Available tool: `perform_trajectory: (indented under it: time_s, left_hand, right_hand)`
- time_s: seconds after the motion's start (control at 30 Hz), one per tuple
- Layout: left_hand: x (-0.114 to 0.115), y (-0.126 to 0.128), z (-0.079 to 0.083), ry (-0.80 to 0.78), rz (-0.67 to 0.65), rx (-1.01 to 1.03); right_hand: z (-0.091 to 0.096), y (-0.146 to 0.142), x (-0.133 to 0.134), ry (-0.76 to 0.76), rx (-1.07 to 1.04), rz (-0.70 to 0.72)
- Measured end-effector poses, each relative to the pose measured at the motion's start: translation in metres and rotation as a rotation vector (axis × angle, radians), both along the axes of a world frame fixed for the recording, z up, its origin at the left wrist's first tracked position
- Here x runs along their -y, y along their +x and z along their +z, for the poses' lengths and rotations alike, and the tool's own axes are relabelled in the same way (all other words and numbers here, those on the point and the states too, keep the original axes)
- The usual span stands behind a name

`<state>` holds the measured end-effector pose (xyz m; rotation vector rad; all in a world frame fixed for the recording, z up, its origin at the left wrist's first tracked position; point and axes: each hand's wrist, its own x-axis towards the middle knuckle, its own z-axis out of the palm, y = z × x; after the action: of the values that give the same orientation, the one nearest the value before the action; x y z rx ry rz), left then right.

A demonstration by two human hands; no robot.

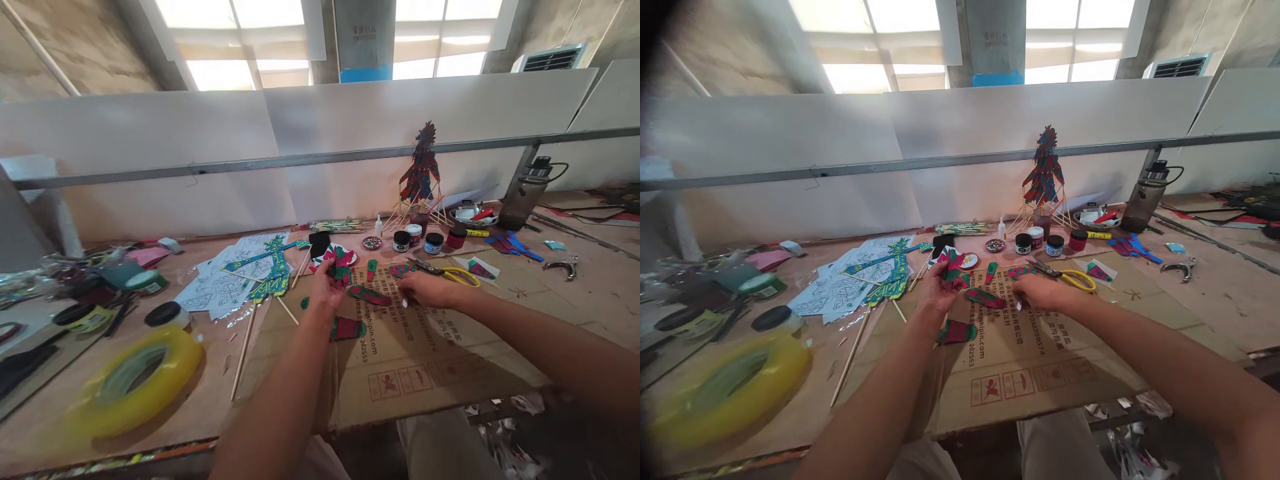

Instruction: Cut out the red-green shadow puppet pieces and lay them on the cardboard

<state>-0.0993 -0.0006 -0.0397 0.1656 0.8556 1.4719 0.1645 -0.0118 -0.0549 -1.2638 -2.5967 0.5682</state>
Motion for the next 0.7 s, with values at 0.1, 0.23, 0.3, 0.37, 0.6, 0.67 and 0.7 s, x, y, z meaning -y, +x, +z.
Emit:
perform_trajectory:
  time_s: [0.1,0.23,0.3,0.37,0.6,0.67,0.7]
  left_hand:
    - [0.002,0.0,0.002,-0.011,-0.001,0.002]
    - [0.006,0.006,0.004,0.0,-0.021,0.001]
    - [0.008,0.01,0.005,0.002,-0.026,-0.008]
    - [0.009,0.013,0.007,-0.009,-0.023,-0.022]
    - [0.008,0.008,0.009,-0.017,0.026,-0.047]
    - [0.006,0.006,0.008,-0.015,0.027,-0.051]
    - [0.006,0.006,0.008,-0.013,0.022,-0.049]
  right_hand:
    - [0.017,0.052,0.05,-0.261,0.132,0.037]
    - [0.034,0.09,0.093,-0.211,0.084,-0.185]
    - [0.034,0.077,0.088,-0.094,-0.071,-0.143]
    - [0.025,0.048,0.069,0.014,-0.161,-0.09]
    - [-0.027,-0.012,0.031,0.018,0.024,-0.046]
    - [-0.037,0.006,0.06,0.011,-0.024,-0.083]
    - [-0.042,0.02,0.081,-0.014,-0.057,-0.084]
